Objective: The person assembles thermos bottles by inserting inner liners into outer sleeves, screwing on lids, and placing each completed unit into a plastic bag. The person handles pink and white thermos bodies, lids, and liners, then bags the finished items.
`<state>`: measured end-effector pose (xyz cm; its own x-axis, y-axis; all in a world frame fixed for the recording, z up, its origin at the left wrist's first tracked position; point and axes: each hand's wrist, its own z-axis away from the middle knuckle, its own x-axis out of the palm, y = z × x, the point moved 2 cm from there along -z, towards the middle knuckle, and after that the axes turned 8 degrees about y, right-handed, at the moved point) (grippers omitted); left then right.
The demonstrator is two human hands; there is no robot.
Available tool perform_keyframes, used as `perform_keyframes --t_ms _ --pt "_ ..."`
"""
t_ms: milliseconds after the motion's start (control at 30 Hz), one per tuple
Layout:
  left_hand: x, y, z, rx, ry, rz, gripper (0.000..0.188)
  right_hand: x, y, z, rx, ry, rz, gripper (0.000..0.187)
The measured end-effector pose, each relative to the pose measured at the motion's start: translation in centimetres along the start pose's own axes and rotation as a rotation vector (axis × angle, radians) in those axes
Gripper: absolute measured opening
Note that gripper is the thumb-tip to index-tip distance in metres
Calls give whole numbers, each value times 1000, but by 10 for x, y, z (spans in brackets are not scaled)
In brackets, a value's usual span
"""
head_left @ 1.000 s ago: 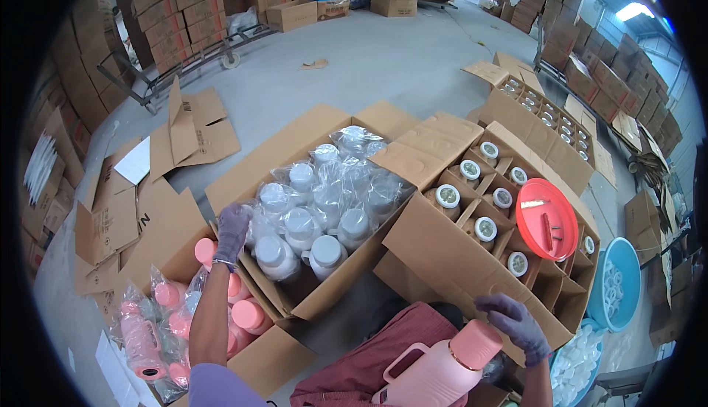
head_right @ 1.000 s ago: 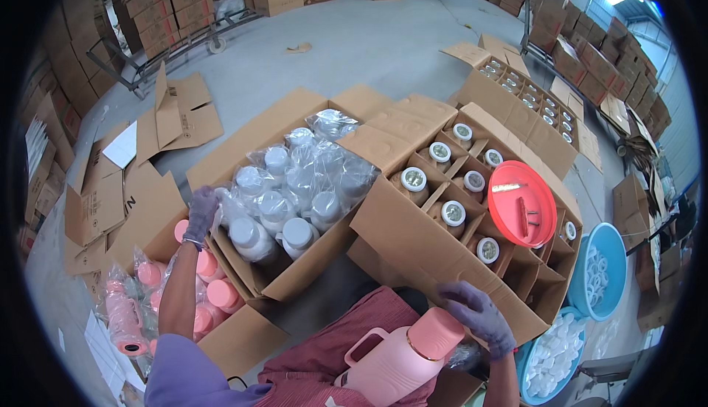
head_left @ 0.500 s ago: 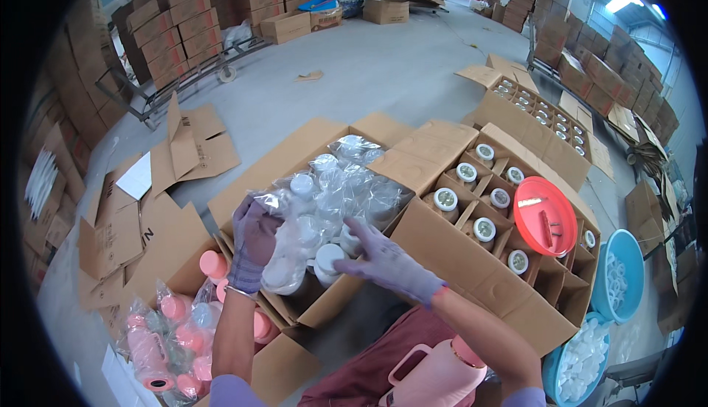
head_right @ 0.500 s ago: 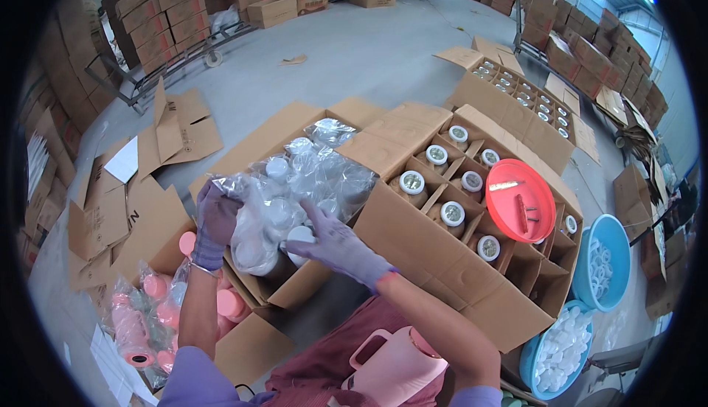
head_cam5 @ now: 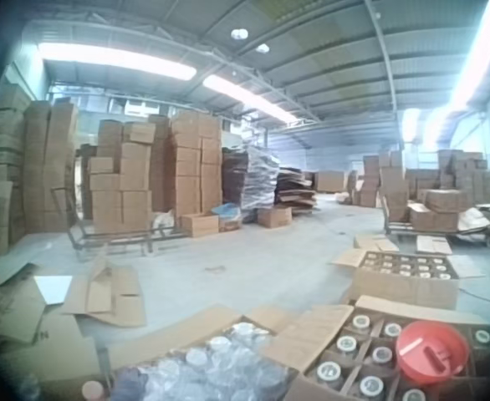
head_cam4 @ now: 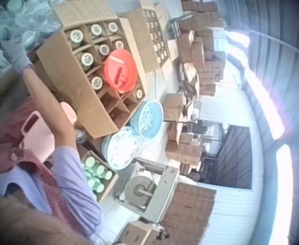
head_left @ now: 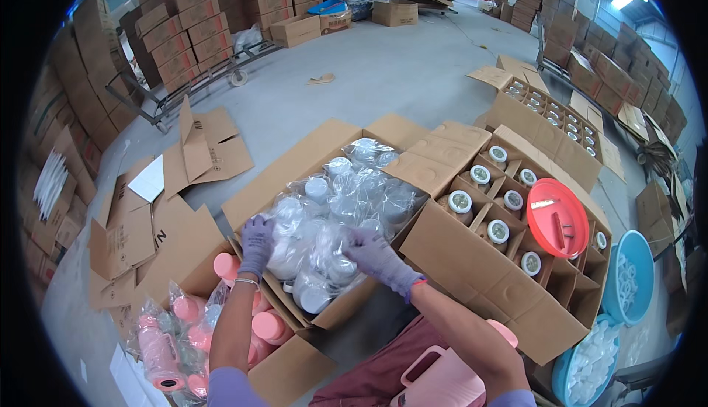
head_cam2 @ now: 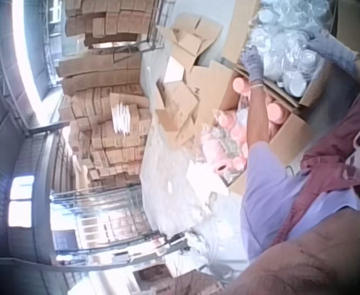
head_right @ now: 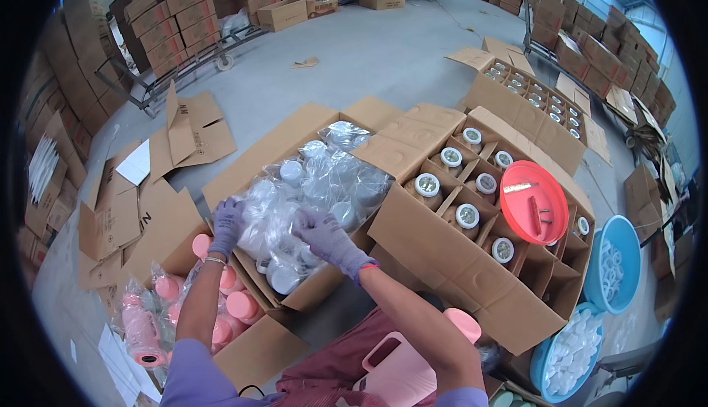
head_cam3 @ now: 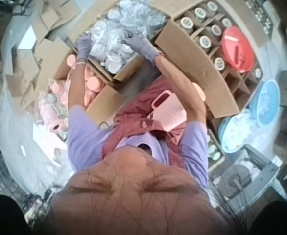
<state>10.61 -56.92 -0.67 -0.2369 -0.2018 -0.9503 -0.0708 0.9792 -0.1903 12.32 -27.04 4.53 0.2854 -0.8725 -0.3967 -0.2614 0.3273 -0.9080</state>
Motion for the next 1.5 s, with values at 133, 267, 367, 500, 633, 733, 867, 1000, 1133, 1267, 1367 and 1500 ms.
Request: perform_keyframes --t_ms 133,267,367,500,633,733,867,1000,1133,1267,1367,1500 --pt "44 -98 -8 -347 257 487 18 23 4 14 -67 -195 146 24" --pt "27 -111 -13 -478 430 944 15 29 1 17 83 -176 74 22" --pt "-24 -70 -22 -363 2 983 19 17 -6 5 242 38 -201 22" --pt "-136 -30 -57 -318 162 2010 27 -48 -50 -1 175 199 -820 27" --pt "-191 39 -69 91 264 2307 38 -163 -98 31 -18 214 -1152 27" --pt "-176 66 -83 108 -23 2412 55 -222 -108 80 -28 555 -1063 24" --pt "-140 116 -75 101 65 2346 65 -306 -35 203 -53 827 -833 24" --pt "-113 172 -28 301 -105 2017 98 -342 16 360 282 1038 -696 30" --pt "-93 228 32 628 -236 1493 121 -349 66 512 595 1277 -302 16" --pt "-75 275 83 666 -110 1322 112 -350 58 574 802 1485 -243 18" --pt "-60 284 104 582 104 1212 107 -359 54 614 1125 1299 675 34" --pt "-56 293 97 362 177 1189 101 -328 -29 505 646 1150 1338 50"
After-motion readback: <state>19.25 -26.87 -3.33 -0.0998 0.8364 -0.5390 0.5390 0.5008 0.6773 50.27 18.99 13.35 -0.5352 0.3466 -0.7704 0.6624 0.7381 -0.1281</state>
